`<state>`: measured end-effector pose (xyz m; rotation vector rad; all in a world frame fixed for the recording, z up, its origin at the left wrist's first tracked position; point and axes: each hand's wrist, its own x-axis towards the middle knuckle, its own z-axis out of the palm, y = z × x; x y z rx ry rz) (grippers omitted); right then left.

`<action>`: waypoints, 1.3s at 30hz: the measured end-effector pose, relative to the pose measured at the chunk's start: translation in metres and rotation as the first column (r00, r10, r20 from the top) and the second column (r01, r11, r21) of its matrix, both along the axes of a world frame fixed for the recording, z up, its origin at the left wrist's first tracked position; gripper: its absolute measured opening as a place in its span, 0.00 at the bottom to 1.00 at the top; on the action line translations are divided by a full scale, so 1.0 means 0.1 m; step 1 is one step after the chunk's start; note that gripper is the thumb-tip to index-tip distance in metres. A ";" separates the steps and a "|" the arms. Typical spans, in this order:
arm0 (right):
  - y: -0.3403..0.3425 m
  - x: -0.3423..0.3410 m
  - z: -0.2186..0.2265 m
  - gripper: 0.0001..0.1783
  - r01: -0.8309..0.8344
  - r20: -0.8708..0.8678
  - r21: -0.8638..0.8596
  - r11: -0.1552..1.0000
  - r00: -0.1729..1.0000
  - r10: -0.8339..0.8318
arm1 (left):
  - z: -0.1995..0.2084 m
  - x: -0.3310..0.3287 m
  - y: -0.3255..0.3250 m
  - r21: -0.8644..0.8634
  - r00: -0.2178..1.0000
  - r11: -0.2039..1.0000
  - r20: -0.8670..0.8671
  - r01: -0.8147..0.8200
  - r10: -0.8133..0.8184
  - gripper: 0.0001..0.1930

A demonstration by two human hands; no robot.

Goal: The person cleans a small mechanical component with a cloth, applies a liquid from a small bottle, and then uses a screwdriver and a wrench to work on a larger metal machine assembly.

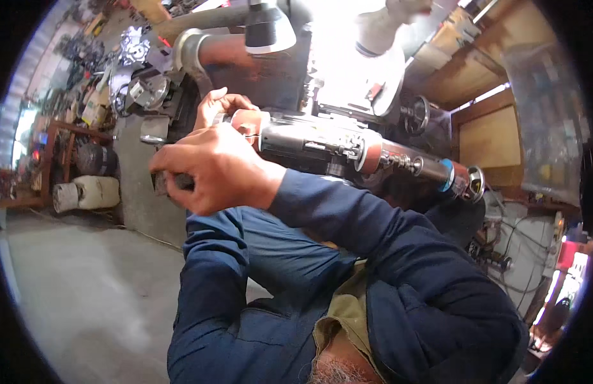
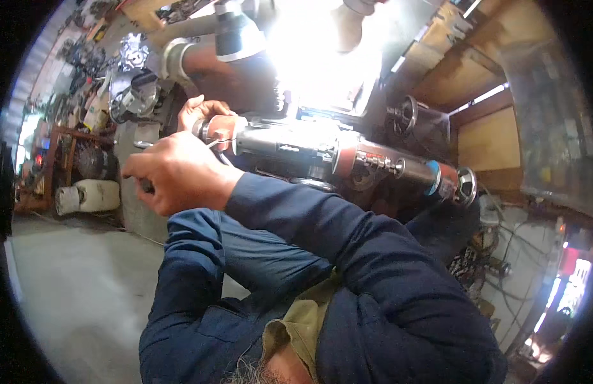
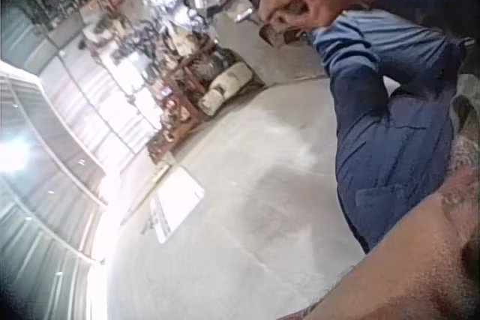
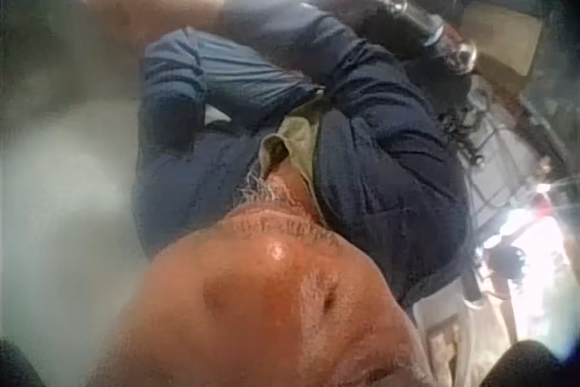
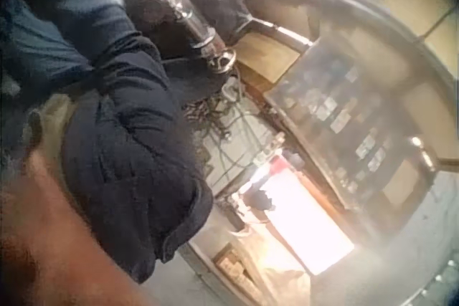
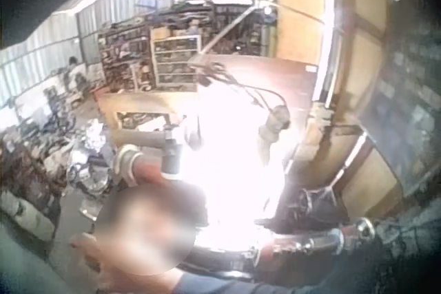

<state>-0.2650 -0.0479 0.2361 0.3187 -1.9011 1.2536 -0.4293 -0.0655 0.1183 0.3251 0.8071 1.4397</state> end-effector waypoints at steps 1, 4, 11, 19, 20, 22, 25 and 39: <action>-0.02 -0.02 -0.03 0.12 0.069 -0.069 0.009 0.998 0.995 -0.068 | -0.10 -0.12 0.05 0.054 0.994 0.993 0.029 0.108 -0.110 0.35; 0.06 -0.01 -0.05 0.14 0.151 -0.081 0.028 0.988 0.986 -0.149 | -0.16 -0.07 0.18 0.064 0.997 0.995 -0.004 0.073 -0.073 0.34; 0.11 0.12 0.07 0.13 0.119 0.060 0.089 0.989 0.990 -0.125 | -0.17 -0.13 0.14 0.080 0.983 0.992 -0.163 0.097 -0.083 0.33; -0.11 1.29 0.10 0.12 -0.375 0.289 0.322 0.869 0.913 0.287 | -0.39 -0.46 -0.41 -0.253 0.596 0.906 -0.803 -0.339 -0.001 0.42; 0.05 1.53 -0.06 0.13 -0.430 0.428 0.310 0.848 0.860 0.279 | -0.17 -0.21 -0.31 -0.168 0.383 0.891 -0.924 -0.421 0.007 0.41; 0.32 2.08 -0.29 0.14 -0.407 0.625 0.355 0.842 0.773 0.111 | 0.05 0.11 -0.25 0.147 0.070 0.914 -0.980 -0.378 0.187 0.33; 0.63 2.88 -0.59 0.16 -0.291 0.787 0.364 0.885 0.605 -0.124 | 0.09 0.50 -0.34 0.307 -0.423 0.942 -0.877 -0.132 0.226 0.55; 1.22 5.53 -0.62 0.42 0.857 0.910 0.175 0.485 0.048 -0.412 | -0.01 1.03 -0.42 0.214 -0.562 0.935 -0.827 -0.284 0.019 0.41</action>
